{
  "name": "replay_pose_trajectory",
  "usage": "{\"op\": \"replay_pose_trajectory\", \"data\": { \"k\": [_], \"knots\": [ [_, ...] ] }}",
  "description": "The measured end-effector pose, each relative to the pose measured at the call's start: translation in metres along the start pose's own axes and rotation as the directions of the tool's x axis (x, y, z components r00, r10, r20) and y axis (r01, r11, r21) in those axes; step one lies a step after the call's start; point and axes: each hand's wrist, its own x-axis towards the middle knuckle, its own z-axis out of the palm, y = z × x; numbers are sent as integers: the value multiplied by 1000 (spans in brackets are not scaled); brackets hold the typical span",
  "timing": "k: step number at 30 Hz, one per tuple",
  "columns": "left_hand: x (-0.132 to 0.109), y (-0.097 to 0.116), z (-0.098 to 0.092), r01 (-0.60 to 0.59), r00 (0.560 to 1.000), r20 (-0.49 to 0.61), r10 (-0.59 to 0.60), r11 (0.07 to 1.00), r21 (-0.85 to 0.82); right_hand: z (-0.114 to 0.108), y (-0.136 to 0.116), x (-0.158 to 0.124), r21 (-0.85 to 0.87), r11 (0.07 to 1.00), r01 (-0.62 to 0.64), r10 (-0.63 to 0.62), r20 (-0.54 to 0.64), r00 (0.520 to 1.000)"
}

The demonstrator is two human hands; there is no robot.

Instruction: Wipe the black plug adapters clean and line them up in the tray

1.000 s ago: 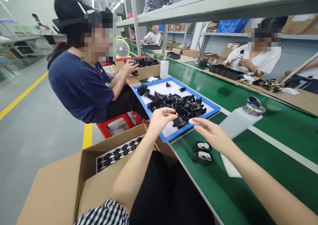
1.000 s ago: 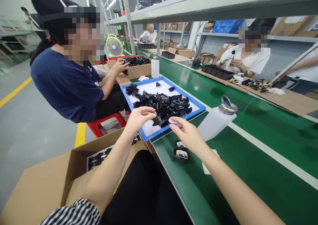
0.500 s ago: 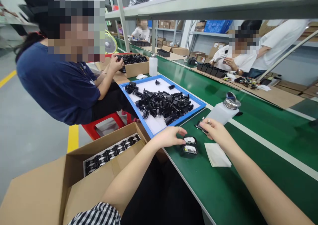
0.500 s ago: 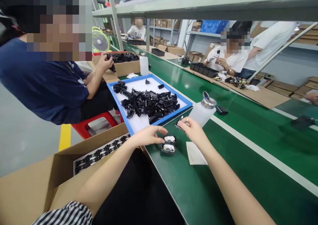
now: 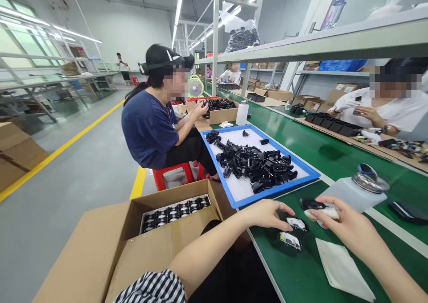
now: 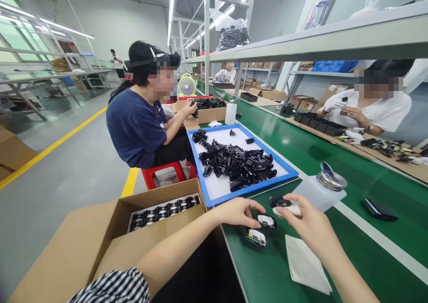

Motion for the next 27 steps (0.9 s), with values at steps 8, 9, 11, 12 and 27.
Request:
{"op": "replay_pose_trajectory", "data": {
  "k": [8,9,11,12,27],
  "knots": [
    [19,-13,7,-44,997,-68,34,987,-152,12,1,-8,-126,983,133,-129,40,991],
    [20,-14,9,-46,995,-97,31,987,-154,15,1,-8,-142,979,149,-142,55,988],
    [19,-15,10,-64,988,-150,44,989,-133,18,1,-8,-166,973,163,-150,87,985],
    [17,-15,10,-77,984,-166,58,991,-108,19,1,-8,-172,971,163,-148,99,984],
    [9,8,3,-17,985,-156,69,949,314,20,7,-3,-165,956,241,-215,161,963]
  ]
}}
